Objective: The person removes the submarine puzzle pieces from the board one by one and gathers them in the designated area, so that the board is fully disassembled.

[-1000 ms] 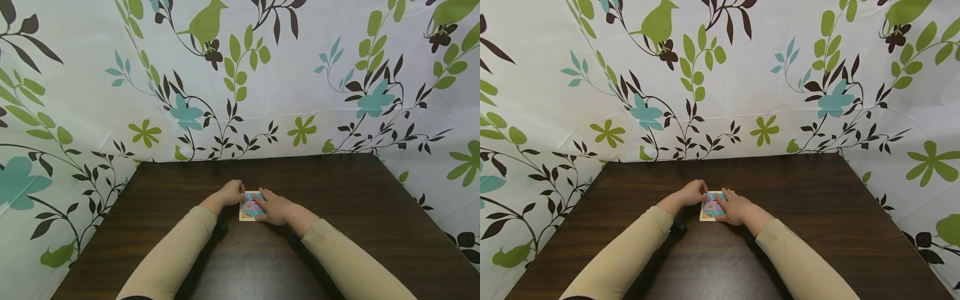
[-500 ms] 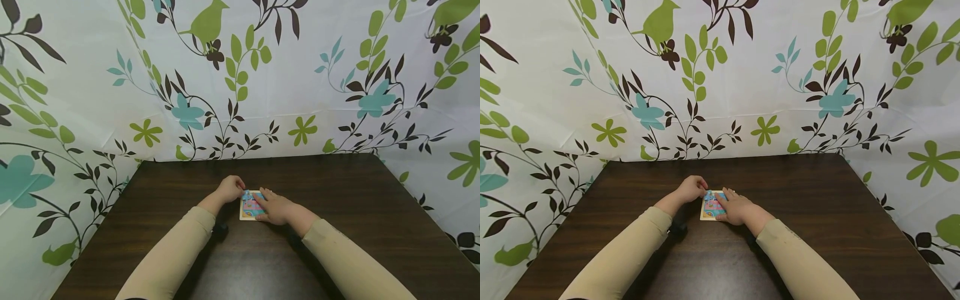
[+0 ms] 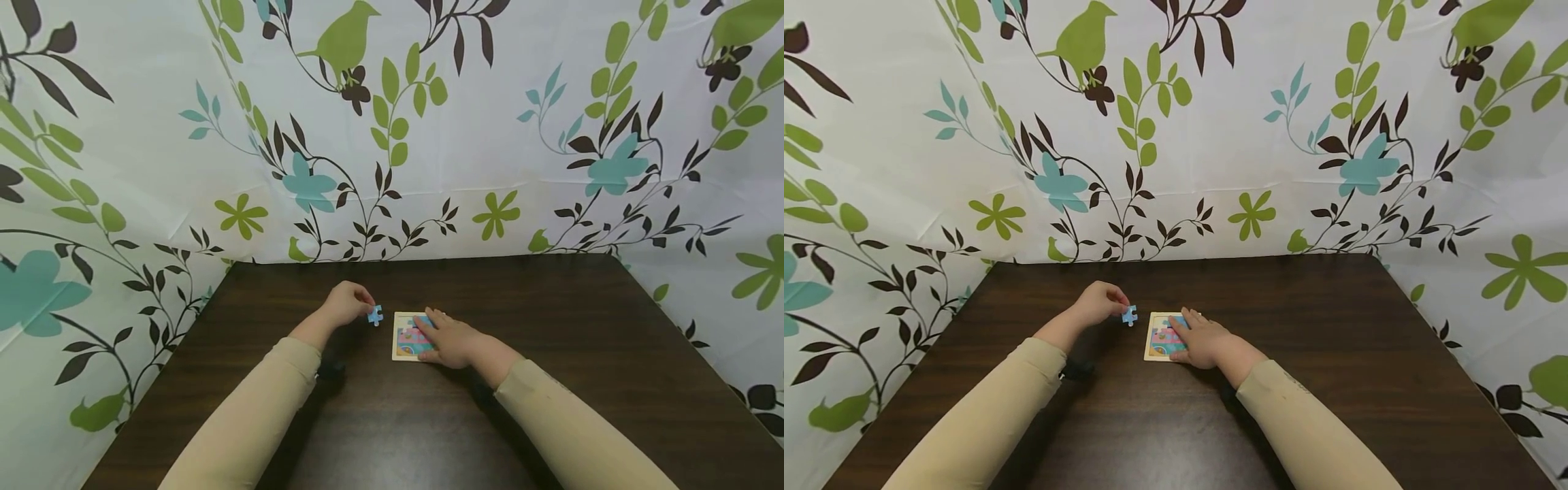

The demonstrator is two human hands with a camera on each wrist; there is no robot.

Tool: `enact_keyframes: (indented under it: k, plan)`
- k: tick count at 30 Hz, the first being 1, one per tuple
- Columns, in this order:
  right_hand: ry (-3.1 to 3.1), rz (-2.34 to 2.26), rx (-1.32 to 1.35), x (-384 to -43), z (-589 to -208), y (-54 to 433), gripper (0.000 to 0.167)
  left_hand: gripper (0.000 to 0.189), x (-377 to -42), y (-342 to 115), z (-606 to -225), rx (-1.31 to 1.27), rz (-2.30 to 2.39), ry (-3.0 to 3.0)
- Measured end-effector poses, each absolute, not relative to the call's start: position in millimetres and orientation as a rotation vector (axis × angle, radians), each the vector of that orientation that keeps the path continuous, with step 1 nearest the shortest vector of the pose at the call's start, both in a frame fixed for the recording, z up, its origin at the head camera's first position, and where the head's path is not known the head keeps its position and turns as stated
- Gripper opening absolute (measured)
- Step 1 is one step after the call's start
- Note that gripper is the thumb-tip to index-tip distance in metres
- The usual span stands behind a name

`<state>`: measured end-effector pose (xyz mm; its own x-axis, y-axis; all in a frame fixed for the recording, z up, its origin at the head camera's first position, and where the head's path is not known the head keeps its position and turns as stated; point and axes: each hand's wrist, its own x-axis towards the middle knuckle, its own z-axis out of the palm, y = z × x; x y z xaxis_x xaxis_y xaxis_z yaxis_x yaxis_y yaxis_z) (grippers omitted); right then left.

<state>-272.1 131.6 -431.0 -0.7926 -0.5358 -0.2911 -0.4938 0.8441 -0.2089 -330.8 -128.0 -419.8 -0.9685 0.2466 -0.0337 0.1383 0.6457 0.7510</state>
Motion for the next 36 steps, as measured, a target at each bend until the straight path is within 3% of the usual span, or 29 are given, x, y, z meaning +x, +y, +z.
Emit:
enact_keyframes:
  k: [19,36]
  plan:
    - [2.687,-0.180,-0.794,-272.6,-433.1,132.5,0.079,0.012,-326.5,-247.5,-404.0,0.138,0.943,2.655]
    - [2.698,-0.197,-0.802,-272.7,-434.2,133.4,0.079,0.007,-335.8,-253.2,-423.1,0.068,0.960,2.738]
